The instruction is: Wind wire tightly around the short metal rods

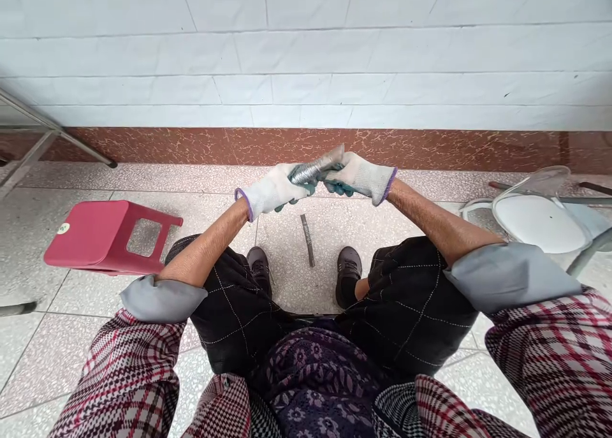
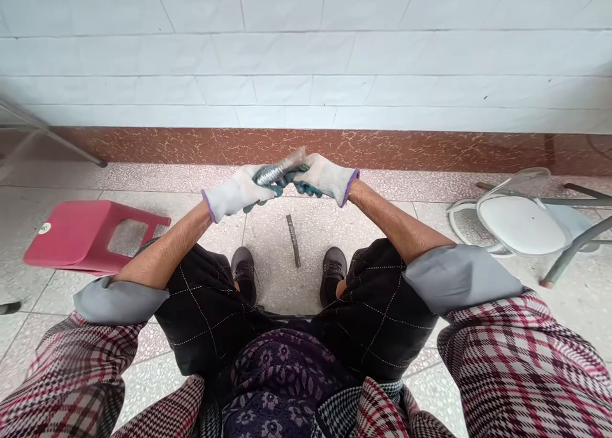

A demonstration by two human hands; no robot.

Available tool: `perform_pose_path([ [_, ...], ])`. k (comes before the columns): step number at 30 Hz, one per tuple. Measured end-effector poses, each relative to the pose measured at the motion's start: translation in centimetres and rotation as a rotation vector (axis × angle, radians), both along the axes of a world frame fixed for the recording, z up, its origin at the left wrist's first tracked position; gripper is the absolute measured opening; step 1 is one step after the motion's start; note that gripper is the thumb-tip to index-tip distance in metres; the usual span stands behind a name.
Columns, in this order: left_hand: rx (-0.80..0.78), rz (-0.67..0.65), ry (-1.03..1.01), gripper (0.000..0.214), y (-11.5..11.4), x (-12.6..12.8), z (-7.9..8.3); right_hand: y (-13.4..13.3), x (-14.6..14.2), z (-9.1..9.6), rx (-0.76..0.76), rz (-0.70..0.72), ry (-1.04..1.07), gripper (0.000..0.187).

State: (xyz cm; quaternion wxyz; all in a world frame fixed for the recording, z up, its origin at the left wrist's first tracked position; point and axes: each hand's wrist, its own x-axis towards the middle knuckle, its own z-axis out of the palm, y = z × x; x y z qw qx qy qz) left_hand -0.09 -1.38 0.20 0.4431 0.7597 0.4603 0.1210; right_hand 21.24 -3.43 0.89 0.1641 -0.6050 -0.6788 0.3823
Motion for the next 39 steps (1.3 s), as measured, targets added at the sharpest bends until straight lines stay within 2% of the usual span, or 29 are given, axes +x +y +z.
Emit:
perform_pose_path([
  [4, -0.036, 0.169, -0.145, 0.026, 0.3, -0.1, 0.2, -0.1, -1.5, 0.2, 0.062, -0.018, -0.083, 0.023],
  [8, -0.010, 0.242, -0.140, 0.030, 1.0, 0.1, -0.5, -0.9, -2.4, 0.8, 0.201, 0.162, -0.402, 0.028],
  [10, -0.007, 0.273, -0.135, 0.034, 1.3, 0.2, -0.7, -1.8, -2.9, 1.4, 0.213, 0.220, -0.544, 0.032],
  [14, 0.006, 0.314, -0.125, 0.041, 1.9, 0.1, -0.9, -3.4, -4.3, 2.9, 0.207, 0.264, -0.658, 0.032],
  [17, 0.129, 0.267, 0.041, 0.043, 2.8, -0.1, -1.1, -4.1, -5.2, 3.7, 0.216, 0.324, -0.729, 0.034],
  [20, 0.391, 0.150, 0.455, 0.041, 3.7, -0.1, -1.8, -4.2, -5.5, 4.2, 0.173, 0.381, -0.829, 0.035],
  [22, 0.525, 0.033, 0.685, 0.041, 3.7, -0.1, -2.4, -3.8, -5.0, 4.3, 0.151, 0.355, -0.869, 0.035],
  [24, 0.553, -0.094, 0.749, 0.038, 3.1, 0.0, -2.7, -3.0, -3.8, 4.2, 0.150, 0.278, -0.874, 0.035],
  [27, 0.422, -0.227, 0.628, 0.024, 1.5, 0.2, -2.7, -1.4, -1.2, 3.3, 0.157, 0.126, -0.737, 0.033],
  [30, 0.240, -0.222, 0.369, 0.017, 0.2, 0.3, -1.8, -0.1, 0.7, 2.0, 0.136, 0.042, -0.458, 0.030],
  [33, 0.060, -0.068, 0.065, 0.028, -0.2, 0.2, -0.3, 0.3, 0.7, 1.1, 0.069, -0.018, -0.282, 0.031],
  [35, 0.005, 0.062, -0.053, 0.033, -0.2, 0.1, 0.6, 0.2, -0.1, 0.8, 0.041, -0.020, -0.270, 0.032],
  [39, -0.010, 0.207, -0.149, 0.045, 0.0, 0.0, 1.2, -0.8, -1.9, 0.8, 0.157, 0.133, -0.401, 0.029],
])
